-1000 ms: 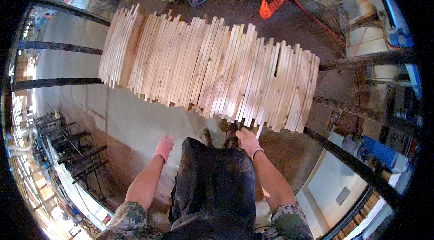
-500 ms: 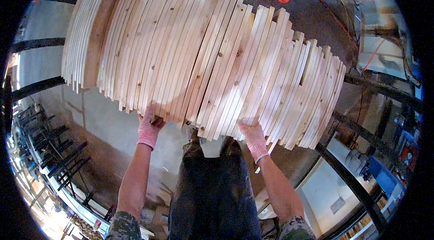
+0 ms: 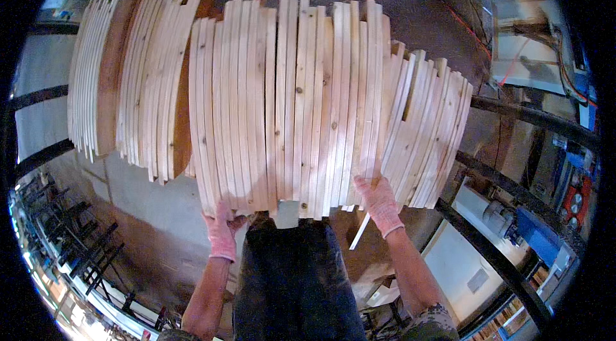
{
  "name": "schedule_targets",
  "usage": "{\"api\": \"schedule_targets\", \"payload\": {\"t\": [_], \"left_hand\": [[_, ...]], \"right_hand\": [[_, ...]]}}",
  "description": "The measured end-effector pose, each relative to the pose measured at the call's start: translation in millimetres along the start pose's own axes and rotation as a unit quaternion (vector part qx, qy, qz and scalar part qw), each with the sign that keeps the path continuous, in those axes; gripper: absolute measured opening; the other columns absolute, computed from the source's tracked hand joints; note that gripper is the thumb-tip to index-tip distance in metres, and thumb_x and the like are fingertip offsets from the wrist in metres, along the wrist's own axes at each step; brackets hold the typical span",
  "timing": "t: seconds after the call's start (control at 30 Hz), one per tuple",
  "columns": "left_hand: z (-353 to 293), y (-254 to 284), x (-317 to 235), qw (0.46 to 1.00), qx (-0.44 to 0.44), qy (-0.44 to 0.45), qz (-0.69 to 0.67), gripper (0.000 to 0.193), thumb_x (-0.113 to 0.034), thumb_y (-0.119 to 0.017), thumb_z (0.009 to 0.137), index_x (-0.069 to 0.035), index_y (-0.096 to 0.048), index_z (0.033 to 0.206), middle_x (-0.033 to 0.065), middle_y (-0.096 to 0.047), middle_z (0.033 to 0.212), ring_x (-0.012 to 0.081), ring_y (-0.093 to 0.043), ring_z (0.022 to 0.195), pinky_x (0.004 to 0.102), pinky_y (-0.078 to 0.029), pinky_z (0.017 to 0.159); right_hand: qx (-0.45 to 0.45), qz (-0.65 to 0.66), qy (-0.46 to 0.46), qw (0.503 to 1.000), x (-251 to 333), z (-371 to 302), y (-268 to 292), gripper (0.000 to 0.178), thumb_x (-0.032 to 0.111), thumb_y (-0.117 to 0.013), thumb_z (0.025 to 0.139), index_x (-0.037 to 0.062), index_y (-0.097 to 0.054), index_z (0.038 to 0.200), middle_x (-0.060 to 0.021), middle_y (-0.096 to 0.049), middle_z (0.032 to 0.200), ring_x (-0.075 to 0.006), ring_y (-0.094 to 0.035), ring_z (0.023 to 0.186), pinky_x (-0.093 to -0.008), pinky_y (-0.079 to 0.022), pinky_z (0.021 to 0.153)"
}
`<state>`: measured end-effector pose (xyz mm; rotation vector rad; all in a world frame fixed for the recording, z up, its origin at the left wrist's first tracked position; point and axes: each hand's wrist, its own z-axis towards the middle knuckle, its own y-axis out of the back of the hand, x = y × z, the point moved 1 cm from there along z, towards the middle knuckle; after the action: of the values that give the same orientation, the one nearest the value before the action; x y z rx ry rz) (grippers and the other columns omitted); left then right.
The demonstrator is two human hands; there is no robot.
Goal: The person repeatedly picks up stacks of thin wooden planks from a pile and places them onto a metal table. The person arranges the planks into neat stacks on the table surface.
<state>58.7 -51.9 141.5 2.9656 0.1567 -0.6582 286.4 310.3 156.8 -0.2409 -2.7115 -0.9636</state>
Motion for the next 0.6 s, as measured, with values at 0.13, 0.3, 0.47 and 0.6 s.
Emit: {"api": "schedule_targets", "payload": {"t": [0.13, 0.3, 0.47, 0.6], "left_hand": [[76, 67, 35, 0.931, 0.212, 0.035, 0.296, 0.075, -0.029, -0.085, 0.091, -0.006, -0.040, 0.147, 0.0152, -0.061, 0.129, 0.0243, -0.062, 0.119, 0.0345, -0.058, 0.093], [140, 22, -94, 0.831, 0.194, -0.305, 0.422, 0.067, -0.045, -0.057, 0.106, -0.004, -0.043, 0.158, 0.0217, -0.042, 0.162, 0.0360, -0.034, 0.153, 0.0426, -0.026, 0.126], [188, -28, -124, 0.923, 0.264, -0.234, 0.154, 0.065, -0.042, -0.054, 0.110, -0.003, -0.040, 0.160, 0.0079, -0.049, 0.158, 0.0182, -0.047, 0.142, 0.0358, -0.035, 0.122], [150, -36, -135, 0.962, 0.172, -0.144, 0.153, 0.066, -0.047, -0.056, 0.108, -0.006, -0.046, 0.158, 0.0078, -0.051, 0.156, 0.0202, -0.049, 0.143, 0.0371, -0.037, 0.121]], "right_hand": [[0.088, -0.031, -0.037, 0.995, 41, 4, 28, 0.062, 0.052, -0.058, 0.105, -0.0017, -0.063, 0.135, -0.0183, -0.071, 0.124, -0.0306, -0.065, 0.113, -0.0396, -0.050, 0.102], [0.061, 0.101, 0.066, 0.991, 38, 43, 36, 0.058, 0.039, -0.055, 0.110, -0.0024, -0.050, 0.150, -0.0150, -0.068, 0.135, -0.0236, -0.062, 0.124, -0.0366, -0.047, 0.109], [-0.108, 0.222, 0.229, 0.942, 95, 84, 27, 0.066, 0.030, -0.057, 0.110, 0.0014, -0.032, 0.163, -0.0157, -0.042, 0.163, -0.0233, -0.042, 0.149, -0.0347, -0.035, 0.122], [-0.113, 0.361, 0.254, 0.890, 127, 72, 3, 0.073, 0.030, -0.060, 0.108, 0.0024, -0.025, 0.166, -0.0157, -0.035, 0.168, -0.0238, -0.036, 0.154, -0.0350, -0.029, 0.126]]}}
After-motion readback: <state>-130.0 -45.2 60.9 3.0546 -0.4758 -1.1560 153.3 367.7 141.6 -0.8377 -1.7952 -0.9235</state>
